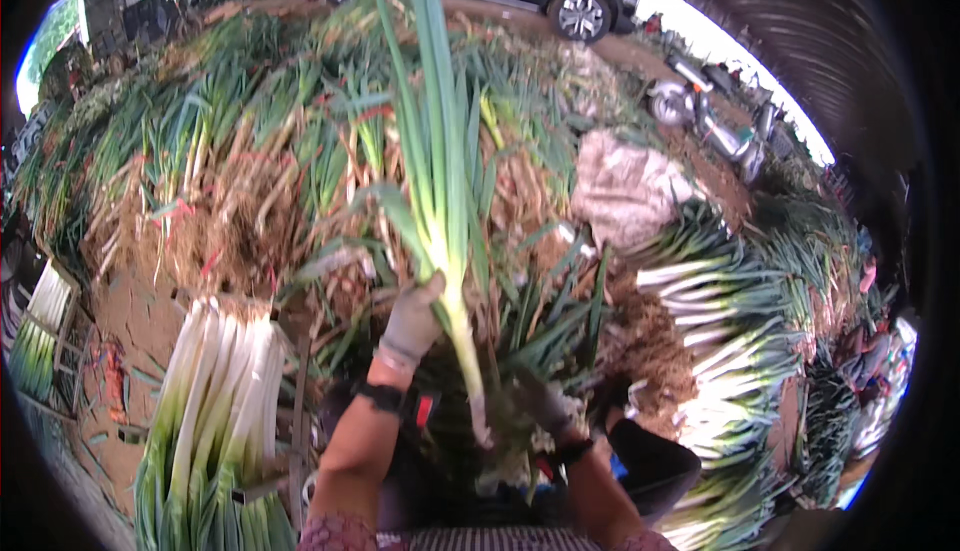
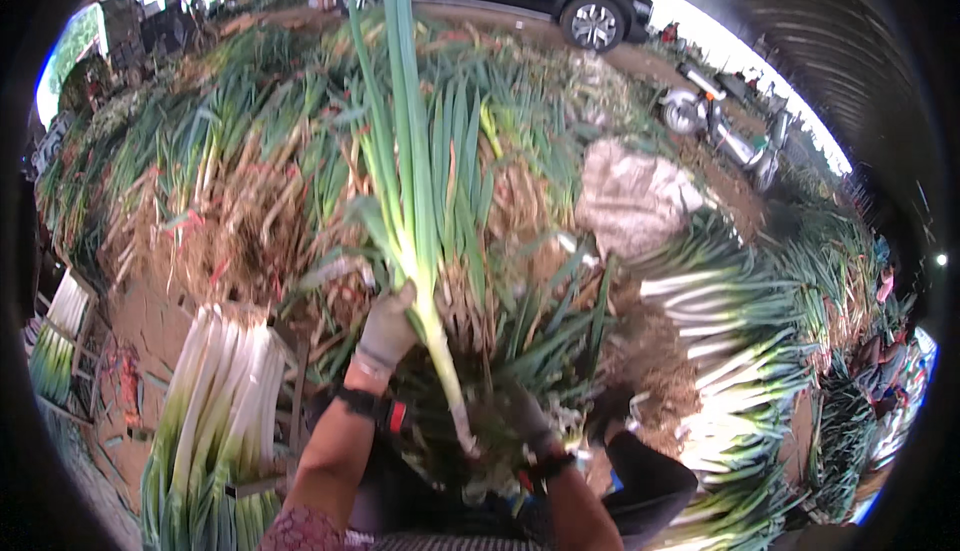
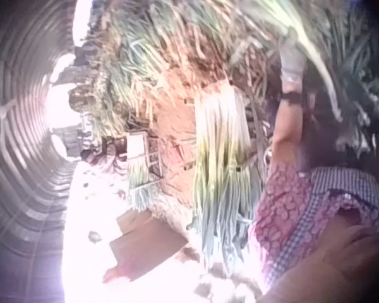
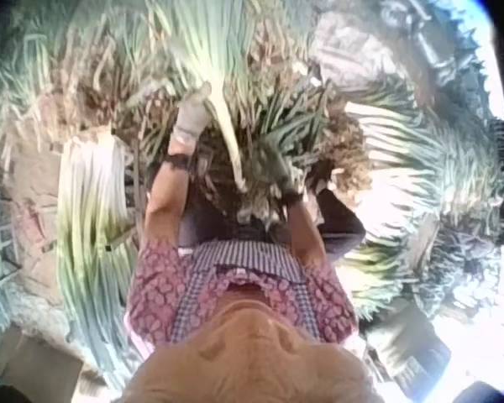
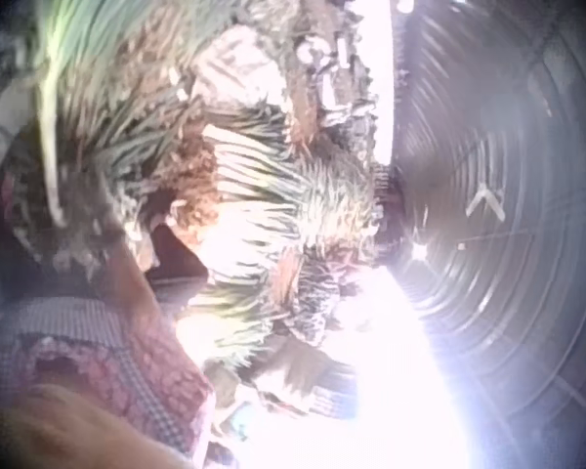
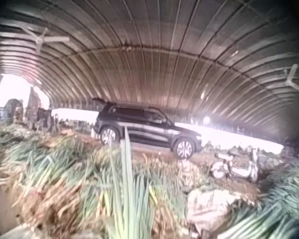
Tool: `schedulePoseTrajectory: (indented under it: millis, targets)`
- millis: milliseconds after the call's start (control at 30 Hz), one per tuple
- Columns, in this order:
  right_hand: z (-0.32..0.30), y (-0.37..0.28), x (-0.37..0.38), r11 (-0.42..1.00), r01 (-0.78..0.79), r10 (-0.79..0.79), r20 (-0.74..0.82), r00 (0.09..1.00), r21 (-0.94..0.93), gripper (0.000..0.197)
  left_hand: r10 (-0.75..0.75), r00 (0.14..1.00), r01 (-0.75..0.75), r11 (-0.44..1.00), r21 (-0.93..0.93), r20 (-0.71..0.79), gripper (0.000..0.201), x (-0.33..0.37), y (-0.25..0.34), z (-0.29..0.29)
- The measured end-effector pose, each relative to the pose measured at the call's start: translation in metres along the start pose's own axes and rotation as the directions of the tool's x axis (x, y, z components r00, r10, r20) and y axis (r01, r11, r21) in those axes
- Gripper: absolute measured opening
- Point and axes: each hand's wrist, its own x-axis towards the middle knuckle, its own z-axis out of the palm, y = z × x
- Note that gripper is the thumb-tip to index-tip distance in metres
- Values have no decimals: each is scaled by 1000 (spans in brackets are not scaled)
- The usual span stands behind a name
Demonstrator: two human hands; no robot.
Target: The person peels the outer layers from individual leeks by hand and places the cleaned leeks onto a pile. They repeat this process, picking up leeks from a large pile and cleaning them one by one.
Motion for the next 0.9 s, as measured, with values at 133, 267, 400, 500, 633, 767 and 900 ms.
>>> schedulePoseTrajectory:
  millis: [133,267,400,500,633,767,900]
  targets:
    - [115,-123,46,965,-130,178,209,962,-227,43,68,947,76,902,-425,313,55,7,-13,7]
    - [115,-100,57,628,99,-235,-66,970,-772,42,-36,983,38,999,12,-182,61,-7,-12,-3]
    - [123,-79,67,552,288,-396,58,916,-783,54,210,961,-128,914,384,-180,30,-6,-26,-11]
    - [149,-107,92,791,255,-297,14,955,-556,49,-29,953,-23,986,-167,-301,27,-13,-24,-2]
    - [154,-102,100,912,231,-278,-95,956,-339,47,-34,945,-19,987,-160,-324,26,-9,-27,0]
    - [139,-80,95,957,69,-125,-184,975,-281,47,112,906,-51,986,157,-408,26,-7,-37,-10]
    - [98,-52,28,954,-295,299,-114,947,53,49,50,861,-35,999,40,-506,27,1,0,-30]
